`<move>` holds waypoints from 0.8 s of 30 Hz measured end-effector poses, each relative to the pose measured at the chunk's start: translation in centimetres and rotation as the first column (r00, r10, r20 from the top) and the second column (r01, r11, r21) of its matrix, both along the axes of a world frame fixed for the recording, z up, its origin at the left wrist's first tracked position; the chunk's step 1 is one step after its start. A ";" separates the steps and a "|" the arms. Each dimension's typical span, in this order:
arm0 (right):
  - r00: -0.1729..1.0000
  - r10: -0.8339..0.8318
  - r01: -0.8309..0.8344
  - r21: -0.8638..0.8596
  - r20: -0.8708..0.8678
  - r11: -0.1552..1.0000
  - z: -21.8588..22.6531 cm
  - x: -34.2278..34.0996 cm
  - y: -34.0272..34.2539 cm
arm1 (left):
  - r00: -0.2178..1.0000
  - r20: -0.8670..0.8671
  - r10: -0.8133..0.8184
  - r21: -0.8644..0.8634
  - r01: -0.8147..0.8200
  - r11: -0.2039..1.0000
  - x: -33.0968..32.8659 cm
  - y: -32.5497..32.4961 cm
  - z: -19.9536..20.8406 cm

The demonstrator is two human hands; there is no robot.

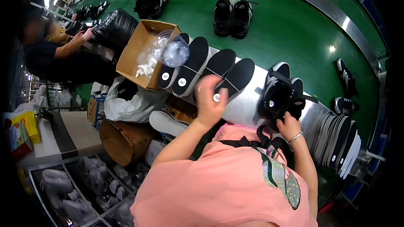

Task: The person places white insoles into black shoes and fastens the straps of the shoes while they are on a conveyor belt.

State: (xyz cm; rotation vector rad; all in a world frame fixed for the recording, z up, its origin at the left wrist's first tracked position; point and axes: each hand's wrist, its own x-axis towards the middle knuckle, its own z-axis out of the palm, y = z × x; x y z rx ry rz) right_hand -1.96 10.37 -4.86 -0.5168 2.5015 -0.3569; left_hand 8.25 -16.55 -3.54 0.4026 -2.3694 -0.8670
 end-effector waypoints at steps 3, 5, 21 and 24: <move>0.991 0.130 -0.134 0.131 0.042 0.982 1.3 0.2 0.3 | 0.898 0.050 -0.437 0.127 0.429 0.895 -4.0 4.9 1.5; 0.980 0.165 -0.180 0.139 0.112 0.974 1.5 0.0 0.6 | 0.771 0.110 -0.627 0.259 0.587 0.767 -6.1 8.3 1.7; 0.902 0.173 -0.347 -0.425 -0.396 0.836 5.9 -2.4 1.7 | 0.679 0.614 -0.403 0.036 0.485 0.874 -17.0 11.4 -0.9; 0.904 0.161 -0.326 -0.396 -0.396 0.858 7.9 -5.3 4.2 | 0.774 0.589 -0.234 -0.048 0.323 0.945 -22.1 7.2 1.0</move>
